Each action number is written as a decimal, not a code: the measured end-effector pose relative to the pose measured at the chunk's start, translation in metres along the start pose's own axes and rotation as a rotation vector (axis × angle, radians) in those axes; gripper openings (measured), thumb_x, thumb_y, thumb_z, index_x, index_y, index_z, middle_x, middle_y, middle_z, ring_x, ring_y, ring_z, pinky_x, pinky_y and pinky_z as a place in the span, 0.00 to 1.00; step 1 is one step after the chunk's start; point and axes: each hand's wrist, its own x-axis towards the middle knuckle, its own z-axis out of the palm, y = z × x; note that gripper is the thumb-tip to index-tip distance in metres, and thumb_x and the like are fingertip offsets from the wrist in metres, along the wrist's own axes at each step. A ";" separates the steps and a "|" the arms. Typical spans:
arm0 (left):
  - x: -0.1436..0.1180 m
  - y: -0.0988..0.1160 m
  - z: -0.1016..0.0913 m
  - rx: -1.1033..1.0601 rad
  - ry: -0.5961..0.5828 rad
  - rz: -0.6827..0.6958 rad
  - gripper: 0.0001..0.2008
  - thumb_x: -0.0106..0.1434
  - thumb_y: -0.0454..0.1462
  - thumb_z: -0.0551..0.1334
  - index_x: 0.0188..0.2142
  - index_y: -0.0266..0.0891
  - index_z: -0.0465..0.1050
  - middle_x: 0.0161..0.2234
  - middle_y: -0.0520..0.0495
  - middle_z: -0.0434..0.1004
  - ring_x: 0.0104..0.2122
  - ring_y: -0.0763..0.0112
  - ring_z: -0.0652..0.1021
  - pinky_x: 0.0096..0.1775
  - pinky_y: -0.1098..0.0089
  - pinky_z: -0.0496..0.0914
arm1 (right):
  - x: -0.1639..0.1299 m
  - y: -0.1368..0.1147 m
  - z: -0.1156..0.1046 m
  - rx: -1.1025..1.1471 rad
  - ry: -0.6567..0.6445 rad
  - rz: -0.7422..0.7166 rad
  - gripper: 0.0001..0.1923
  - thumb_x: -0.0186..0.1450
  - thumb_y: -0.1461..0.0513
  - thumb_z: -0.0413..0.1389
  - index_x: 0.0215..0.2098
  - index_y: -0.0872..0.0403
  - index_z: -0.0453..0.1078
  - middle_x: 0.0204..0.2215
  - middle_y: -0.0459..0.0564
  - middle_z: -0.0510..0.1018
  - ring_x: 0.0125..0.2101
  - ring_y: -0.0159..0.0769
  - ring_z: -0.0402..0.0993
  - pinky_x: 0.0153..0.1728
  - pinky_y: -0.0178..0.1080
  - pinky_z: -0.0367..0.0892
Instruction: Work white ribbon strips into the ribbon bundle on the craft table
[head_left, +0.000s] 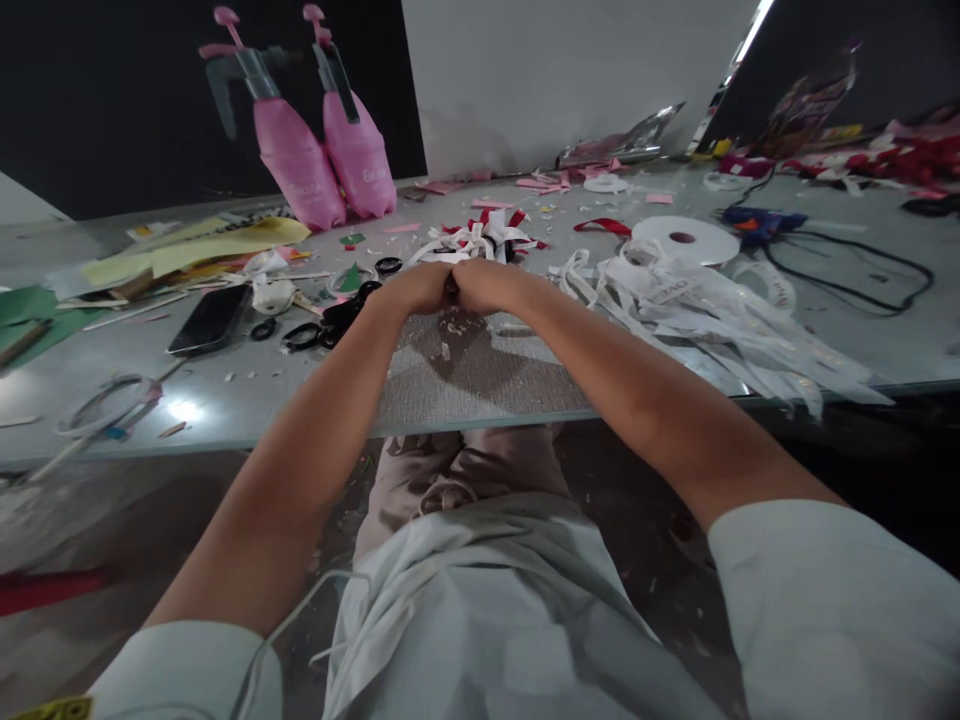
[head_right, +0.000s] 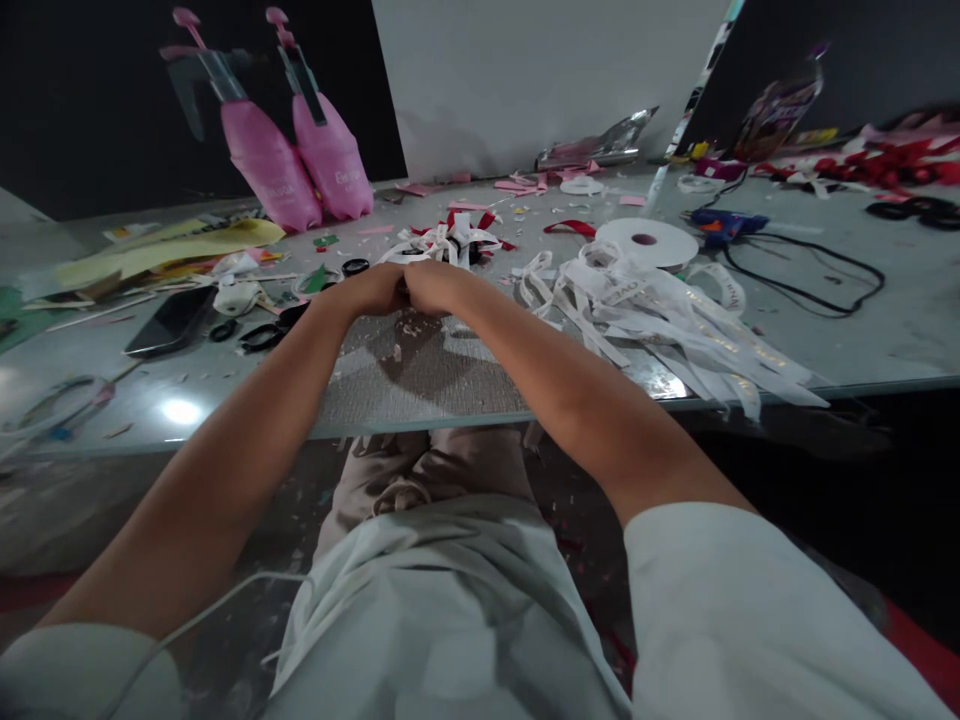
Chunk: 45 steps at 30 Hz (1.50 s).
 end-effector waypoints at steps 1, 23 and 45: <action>0.000 0.000 0.000 0.000 0.001 0.003 0.28 0.60 0.39 0.64 0.60 0.42 0.77 0.51 0.41 0.84 0.52 0.55 0.80 0.52 0.66 0.71 | 0.000 0.000 0.000 -0.001 -0.002 0.000 0.21 0.67 0.66 0.56 0.57 0.63 0.79 0.43 0.66 0.84 0.40 0.43 0.82 0.37 0.35 0.66; 0.001 -0.005 0.003 -0.021 0.002 0.008 0.29 0.61 0.39 0.65 0.62 0.40 0.75 0.52 0.39 0.83 0.52 0.55 0.81 0.54 0.63 0.72 | -0.002 -0.001 -0.003 0.027 0.000 -0.004 0.21 0.67 0.63 0.59 0.55 0.63 0.79 0.40 0.66 0.84 0.39 0.43 0.81 0.37 0.35 0.65; 0.000 -0.003 0.002 -0.029 0.001 0.017 0.27 0.59 0.37 0.66 0.59 0.39 0.78 0.52 0.38 0.83 0.54 0.52 0.80 0.54 0.63 0.72 | -0.002 -0.001 -0.003 0.039 0.002 -0.012 0.22 0.67 0.60 0.60 0.56 0.62 0.79 0.40 0.66 0.84 0.40 0.45 0.82 0.38 0.35 0.66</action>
